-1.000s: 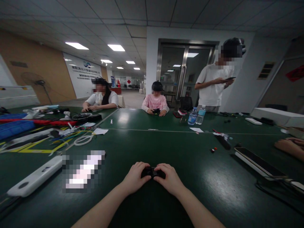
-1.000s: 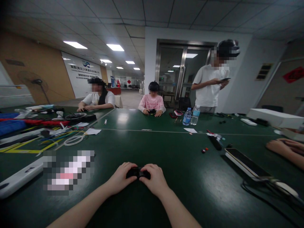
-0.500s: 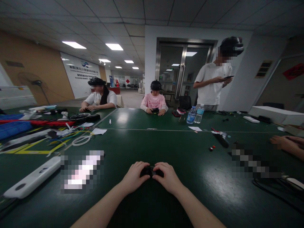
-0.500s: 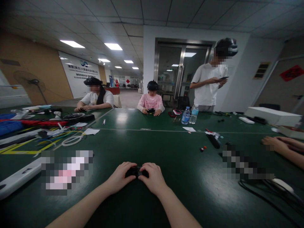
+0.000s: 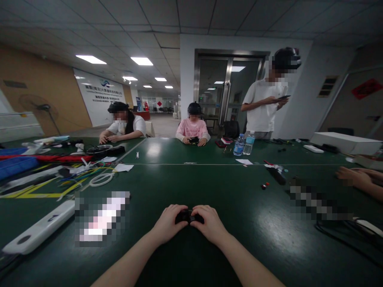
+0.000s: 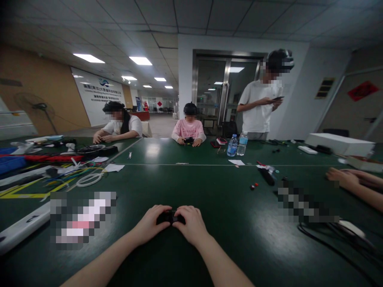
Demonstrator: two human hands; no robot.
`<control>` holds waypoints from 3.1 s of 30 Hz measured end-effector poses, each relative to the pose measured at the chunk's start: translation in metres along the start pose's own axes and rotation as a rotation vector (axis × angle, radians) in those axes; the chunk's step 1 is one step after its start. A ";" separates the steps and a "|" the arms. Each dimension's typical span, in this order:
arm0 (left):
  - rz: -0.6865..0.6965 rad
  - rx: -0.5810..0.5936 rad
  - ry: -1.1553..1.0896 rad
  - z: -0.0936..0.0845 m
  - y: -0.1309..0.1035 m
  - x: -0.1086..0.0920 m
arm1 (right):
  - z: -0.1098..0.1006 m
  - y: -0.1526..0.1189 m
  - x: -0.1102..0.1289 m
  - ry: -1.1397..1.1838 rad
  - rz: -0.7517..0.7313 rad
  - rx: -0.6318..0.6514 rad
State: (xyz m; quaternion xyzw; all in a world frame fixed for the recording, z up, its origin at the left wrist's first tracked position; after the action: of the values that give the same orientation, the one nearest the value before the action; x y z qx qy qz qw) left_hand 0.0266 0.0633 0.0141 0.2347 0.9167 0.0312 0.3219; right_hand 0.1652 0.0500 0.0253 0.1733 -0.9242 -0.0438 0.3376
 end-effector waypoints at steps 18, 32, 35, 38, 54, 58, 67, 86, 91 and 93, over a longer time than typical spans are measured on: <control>-0.076 0.019 -0.057 0.001 0.001 0.011 | -0.019 -0.005 -0.015 0.196 0.106 -0.164; -0.071 0.037 -0.070 0.000 -0.001 0.010 | -0.044 -0.008 -0.042 0.265 0.144 -0.281; -0.079 0.052 -0.079 0.000 -0.002 0.010 | -0.046 -0.008 -0.045 0.270 0.154 -0.321; -0.093 0.056 -0.090 0.000 -0.002 0.010 | -0.047 -0.008 -0.047 0.282 0.148 -0.361; -0.061 -0.005 -0.169 -0.002 0.000 0.008 | -0.048 -0.008 -0.044 0.296 0.041 -0.441; -0.068 -0.008 -0.194 -0.003 -0.001 0.008 | -0.046 -0.007 -0.047 0.277 0.044 -0.442; -0.055 -0.031 -0.268 -0.002 -0.001 0.014 | -0.033 -0.005 -0.043 0.216 0.139 -0.270; -0.012 -0.006 -0.046 0.003 0.003 0.010 | 0.002 0.005 -0.007 0.055 0.039 -0.057; -0.038 0.009 -0.044 0.003 0.002 0.008 | 0.004 0.004 -0.008 0.030 0.097 -0.007; -0.056 0.009 -0.068 0.003 0.002 0.009 | 0.003 0.003 -0.007 0.031 0.096 -0.001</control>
State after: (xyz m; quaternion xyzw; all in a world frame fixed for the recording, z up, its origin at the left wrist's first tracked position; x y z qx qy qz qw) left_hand 0.0233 0.0688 0.0071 0.2114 0.9116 0.0101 0.3525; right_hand 0.1677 0.0550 0.0188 0.1295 -0.9259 -0.0252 0.3539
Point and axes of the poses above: each hand's wrist, its own y-axis towards the middle knuckle, its own z-axis out of the palm, x = y × z, the point moved 7 cm from there along y, towards the middle knuckle, and after that the axes turned 3 degrees about -x, right-handed, at the moved point
